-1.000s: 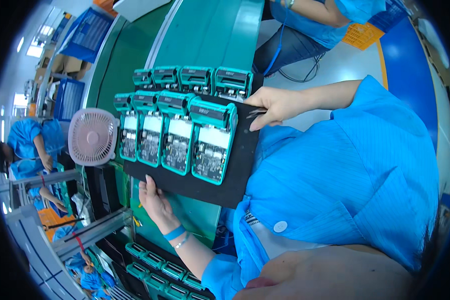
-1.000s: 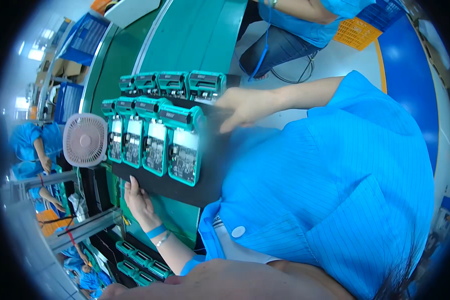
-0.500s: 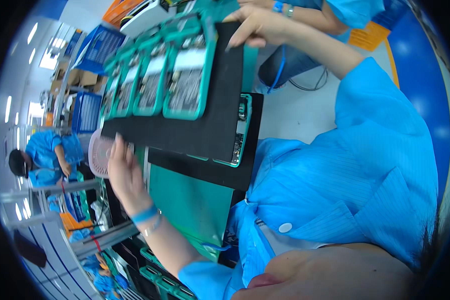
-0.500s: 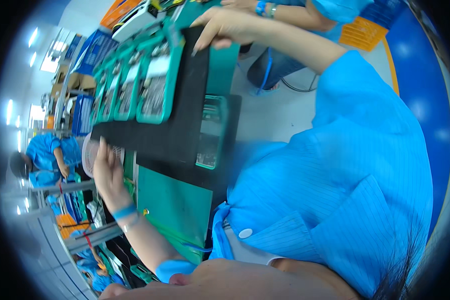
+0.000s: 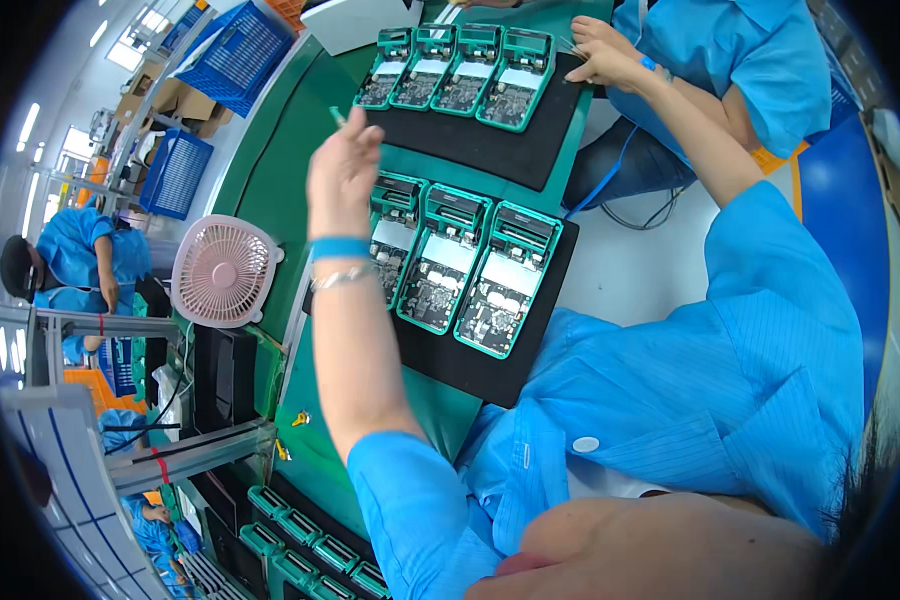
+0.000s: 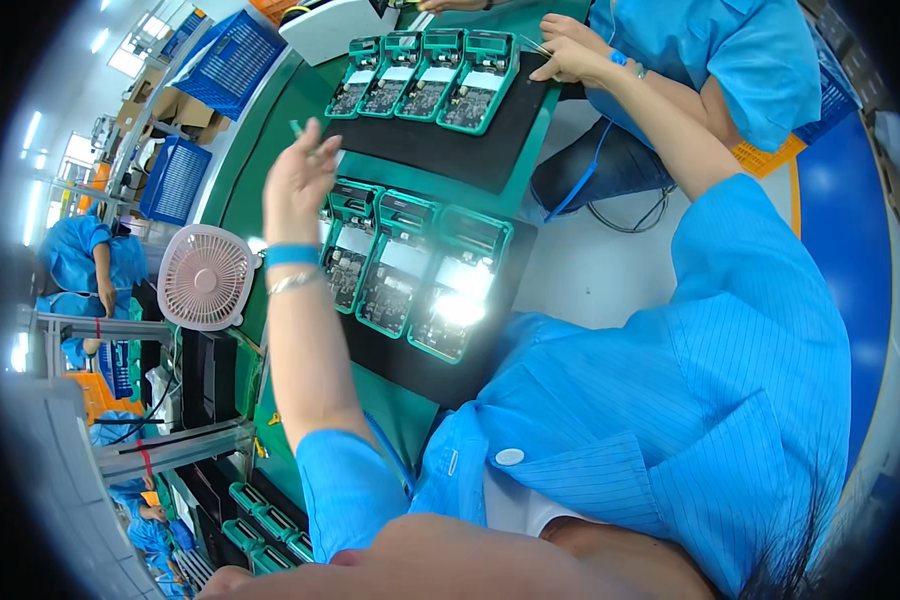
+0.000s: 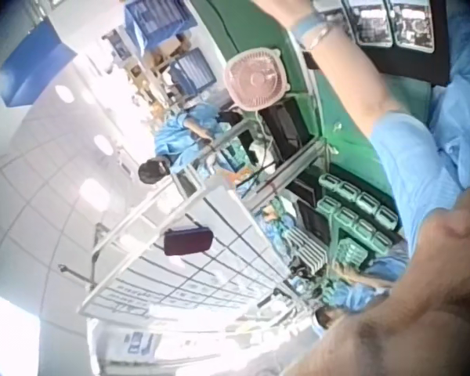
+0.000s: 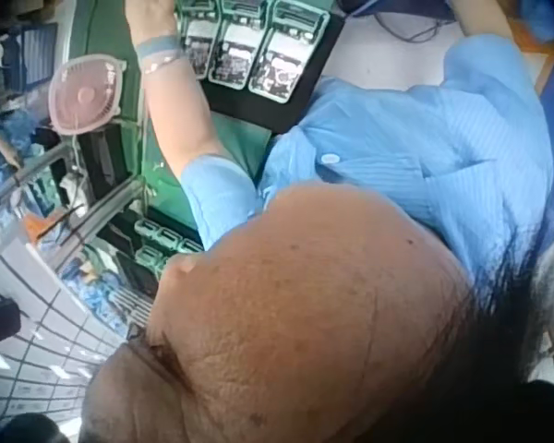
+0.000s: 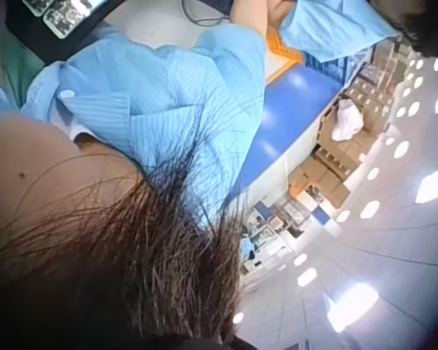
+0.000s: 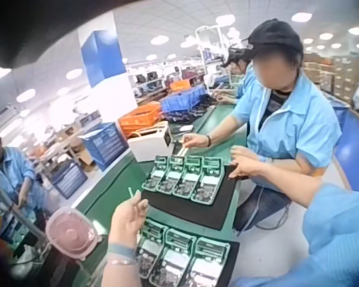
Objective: Assembling printed circuit boards into plastic device housings on an assembly line.
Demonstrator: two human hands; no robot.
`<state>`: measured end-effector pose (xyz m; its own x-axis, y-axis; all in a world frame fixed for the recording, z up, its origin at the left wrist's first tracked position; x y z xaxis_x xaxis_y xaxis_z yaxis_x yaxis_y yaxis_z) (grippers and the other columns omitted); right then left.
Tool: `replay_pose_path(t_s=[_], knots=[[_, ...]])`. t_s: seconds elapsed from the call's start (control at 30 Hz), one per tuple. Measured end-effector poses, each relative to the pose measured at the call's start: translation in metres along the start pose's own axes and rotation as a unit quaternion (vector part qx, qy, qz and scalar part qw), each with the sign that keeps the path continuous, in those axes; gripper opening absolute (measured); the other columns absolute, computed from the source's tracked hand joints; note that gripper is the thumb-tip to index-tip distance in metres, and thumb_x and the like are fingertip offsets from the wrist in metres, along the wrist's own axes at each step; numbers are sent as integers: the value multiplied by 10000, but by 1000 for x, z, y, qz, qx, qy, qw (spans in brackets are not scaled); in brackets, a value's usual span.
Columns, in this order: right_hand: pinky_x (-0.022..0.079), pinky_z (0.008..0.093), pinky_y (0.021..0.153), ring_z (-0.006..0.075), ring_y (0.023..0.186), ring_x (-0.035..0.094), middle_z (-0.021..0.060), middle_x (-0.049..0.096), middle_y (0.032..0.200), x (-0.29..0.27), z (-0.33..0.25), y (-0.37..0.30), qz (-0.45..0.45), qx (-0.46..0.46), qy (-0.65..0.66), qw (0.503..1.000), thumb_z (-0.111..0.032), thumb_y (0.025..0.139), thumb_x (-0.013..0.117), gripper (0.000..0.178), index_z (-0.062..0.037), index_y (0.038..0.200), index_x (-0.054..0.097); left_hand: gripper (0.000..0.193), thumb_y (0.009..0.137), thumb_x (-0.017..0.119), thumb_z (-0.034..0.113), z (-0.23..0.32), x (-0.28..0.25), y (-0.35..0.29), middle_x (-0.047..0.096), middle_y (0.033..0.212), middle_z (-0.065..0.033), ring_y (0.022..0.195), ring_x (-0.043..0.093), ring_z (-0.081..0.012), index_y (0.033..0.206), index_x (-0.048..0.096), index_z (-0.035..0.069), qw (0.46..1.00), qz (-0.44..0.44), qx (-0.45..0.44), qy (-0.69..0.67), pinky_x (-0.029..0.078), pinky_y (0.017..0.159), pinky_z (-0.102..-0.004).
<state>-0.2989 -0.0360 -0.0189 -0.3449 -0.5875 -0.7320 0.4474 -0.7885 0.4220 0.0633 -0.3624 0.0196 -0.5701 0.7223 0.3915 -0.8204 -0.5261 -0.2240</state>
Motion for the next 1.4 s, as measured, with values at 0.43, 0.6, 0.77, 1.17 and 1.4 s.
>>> replay_pose_path(t_s=[0.43,0.6,0.77,1.17,1.4], knots=[[513,419,677,299,788,668,75,671,842,-80,-151,333,-77,144,320,933,-341,982,639,243,-114,1032,708,171,977,678,120,-1,-175,-206,667,921,-108,755,614,-204,1114,773,82,665,303,310,608,500,707,-323],[519,424,660,282,778,668,41,643,853,-26,-223,441,-37,-24,320,946,-343,938,660,267,-86,875,692,87,939,695,38,0,-152,-206,646,900,-111,775,645,-255,1008,744,15,644,334,310,615,516,680,-371],[515,428,648,276,741,674,44,677,794,10,-245,486,-99,-61,370,922,-333,897,697,255,-86,831,700,57,934,699,28,-6,-151,-205,641,893,-115,769,644,-262,983,723,12,646,334,306,615,518,668,-373],[515,418,623,267,704,690,51,702,714,21,-258,500,-147,-74,391,905,-393,820,744,309,-89,782,699,68,900,715,-13,-9,-143,-203,615,916,-102,827,639,-262,965,724,7,620,305,340,638,523,713,-384],[515,425,640,275,719,693,65,706,726,22,-262,500,-157,-89,385,905,-382,822,740,296,-90,788,701,91,885,720,-27,-11,-141,-201,602,924,-99,822,645,-264,965,726,14,611,297,331,655,531,712,-382]])
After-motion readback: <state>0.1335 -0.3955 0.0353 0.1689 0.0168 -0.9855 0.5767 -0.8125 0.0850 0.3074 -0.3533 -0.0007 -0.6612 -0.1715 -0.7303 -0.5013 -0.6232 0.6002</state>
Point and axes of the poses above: each hand's wrist, its own y-axis towards the middle knuckle, its own x-axis out of the palm, z = x × y, the point moved 6 cm from there along y, towards the middle knuckle
